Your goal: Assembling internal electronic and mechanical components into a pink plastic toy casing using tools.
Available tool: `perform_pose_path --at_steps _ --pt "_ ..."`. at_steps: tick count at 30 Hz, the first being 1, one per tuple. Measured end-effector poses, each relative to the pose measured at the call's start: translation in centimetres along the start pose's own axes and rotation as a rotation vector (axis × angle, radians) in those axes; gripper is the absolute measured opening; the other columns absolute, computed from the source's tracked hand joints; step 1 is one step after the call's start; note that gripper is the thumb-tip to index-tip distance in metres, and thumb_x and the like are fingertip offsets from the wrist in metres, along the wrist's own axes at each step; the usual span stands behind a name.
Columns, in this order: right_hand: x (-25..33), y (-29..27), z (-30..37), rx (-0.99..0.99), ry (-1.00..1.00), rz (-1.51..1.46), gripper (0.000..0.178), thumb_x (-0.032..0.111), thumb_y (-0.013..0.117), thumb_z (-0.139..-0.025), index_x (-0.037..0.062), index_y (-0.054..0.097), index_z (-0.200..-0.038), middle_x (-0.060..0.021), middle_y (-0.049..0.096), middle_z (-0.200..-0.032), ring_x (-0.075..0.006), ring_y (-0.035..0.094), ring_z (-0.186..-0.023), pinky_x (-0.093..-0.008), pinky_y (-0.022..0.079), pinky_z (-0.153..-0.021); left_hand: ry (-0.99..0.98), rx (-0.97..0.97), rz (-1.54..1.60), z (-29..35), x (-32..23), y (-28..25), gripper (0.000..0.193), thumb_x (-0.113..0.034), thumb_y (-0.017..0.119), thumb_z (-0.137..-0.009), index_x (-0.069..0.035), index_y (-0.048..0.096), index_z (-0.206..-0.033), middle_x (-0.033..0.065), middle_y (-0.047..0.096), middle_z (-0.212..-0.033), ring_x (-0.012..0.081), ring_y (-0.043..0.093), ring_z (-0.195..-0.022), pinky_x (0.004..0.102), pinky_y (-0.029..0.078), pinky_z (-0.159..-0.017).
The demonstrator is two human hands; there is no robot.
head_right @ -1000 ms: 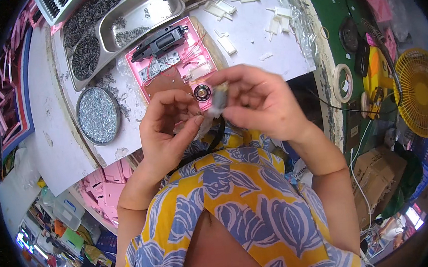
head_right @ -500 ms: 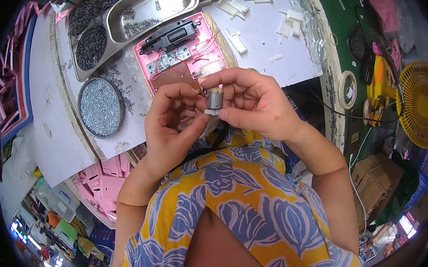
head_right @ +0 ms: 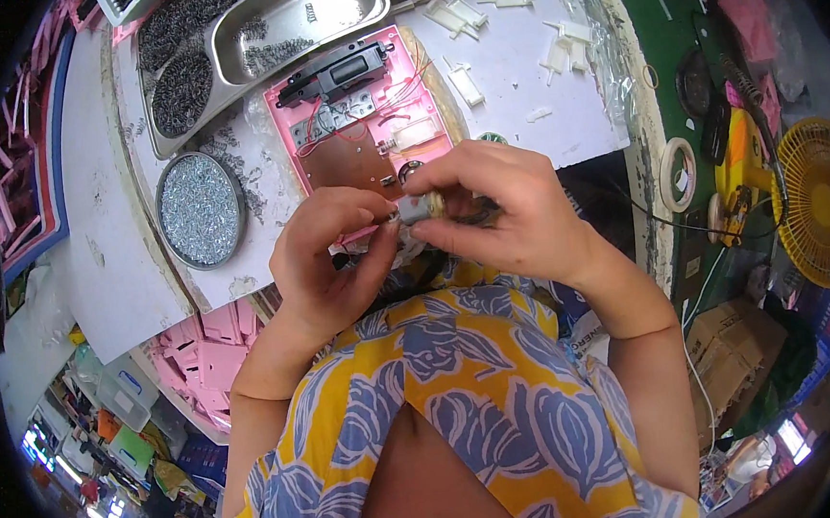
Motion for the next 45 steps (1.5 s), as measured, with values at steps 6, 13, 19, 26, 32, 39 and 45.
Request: perform_pose_path --at_steps 6,13,19,26,32,39,45 --pt "1.0 0.0 -0.2 -0.057 -0.316 0.046 0.039 0.002 0.084 -0.069 0.0052 0.071 -0.105 -0.0103 0.070 -0.094 -0.0252 0.068 -0.079 -0.0346 0.055 -0.069 -0.165 -0.005 0.152 -0.5 0.6 -0.4 0.024 0.006 0.077 -0.075 -0.002 0.064 -0.094 0.0127 0.070 -0.094 0.0266 0.069 -0.084 0.0336 0.056 -0.072" --pt "1.2 0.2 0.1 -0.096 -0.442 0.138 0.038 0.000 0.082 -0.069 0.0052 0.070 -0.104 -0.0098 0.069 -0.095 -0.0271 0.068 -0.080 -0.0359 0.055 -0.069 -0.180 0.066 0.130 -0.5 0.4 -0.2 0.020 0.010 0.070 -0.080 0.001 0.061 -0.096 0.0164 0.066 -0.106 0.0227 0.064 -0.095 0.0315 0.051 -0.084" --pt "0.9 -0.8 0.8 -0.125 -0.465 0.201 0.037 0.000 0.081 -0.070 0.0048 0.070 -0.105 -0.0095 0.069 -0.094 -0.0272 0.067 -0.079 -0.0354 0.055 -0.067 -0.171 0.044 0.120 -1.0 0.2 0.6 0.025 0.007 0.073 -0.074 -0.001 0.063 -0.096 0.0174 0.061 -0.105 0.0286 0.063 -0.094 0.0337 0.052 -0.079" --pt "-0.2 -3.1 0.8 -0.268 -0.400 0.225 0.033 -0.002 0.082 -0.070 0.0033 0.071 -0.101 -0.0119 0.071 -0.095 -0.0268 0.067 -0.078 -0.0343 0.055 -0.067 0.063 0.104 -0.739 -7.5 2.9 0.7 0.022 -0.016 0.078 -0.072 -0.007 0.069 -0.090 0.0079 0.056 -0.097 0.0255 0.054 -0.093 0.0436 0.038 -0.084" --pt "-1.5 -4.8 0.3 -0.308 -0.332 0.246 0.032 -0.005 0.078 -0.073 0.0004 0.071 -0.104 -0.0142 0.073 -0.100 -0.0267 0.070 -0.083 -0.0329 0.055 -0.070 0.124 0.159 -0.694 -7.2 3.9 1.4 0.010 -0.017 0.076 -0.076 -0.012 0.070 -0.083 0.0025 0.057 -0.097 0.0253 0.053 -0.095 0.0434 0.034 -0.087" --pt "-3.4 -2.6 -4.4 -0.161 -0.245 0.455 0.027 0.014 0.074 -0.083 0.0070 0.068 -0.109 -0.0132 0.063 -0.126 -0.0359 0.054 -0.117 -0.0443 0.046 -0.099 -0.179 -0.169 -0.263 -1.5 6.4 -3.7 0.005 -0.001 0.069 -0.089 0.001 0.069 -0.094 0.0087 0.060 -0.101 0.0180 0.057 -0.095 0.0292 0.044 -0.088" --pt "-3.6 -1.5 -6.7 -0.097 -0.207 0.583 0.022 0.015 0.073 -0.081 0.0084 0.069 -0.101 -0.0141 0.053 -0.141 -0.0424 0.040 -0.131 -0.0489 0.037 -0.110 -0.145 -0.223 -0.363 -1.5 5.9 -3.5 0.010 -0.004 0.075 -0.082 -0.003 0.070 -0.091 0.0086 0.061 -0.098 0.0238 0.056 -0.094 0.0349 0.042 -0.086"
Point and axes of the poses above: each hand's wrist, its own z-axis away from the middle knuckle, its own y-axis out of the palm, x = y × z, the point moved 5 cm from there along -z, towards the middle knuckle
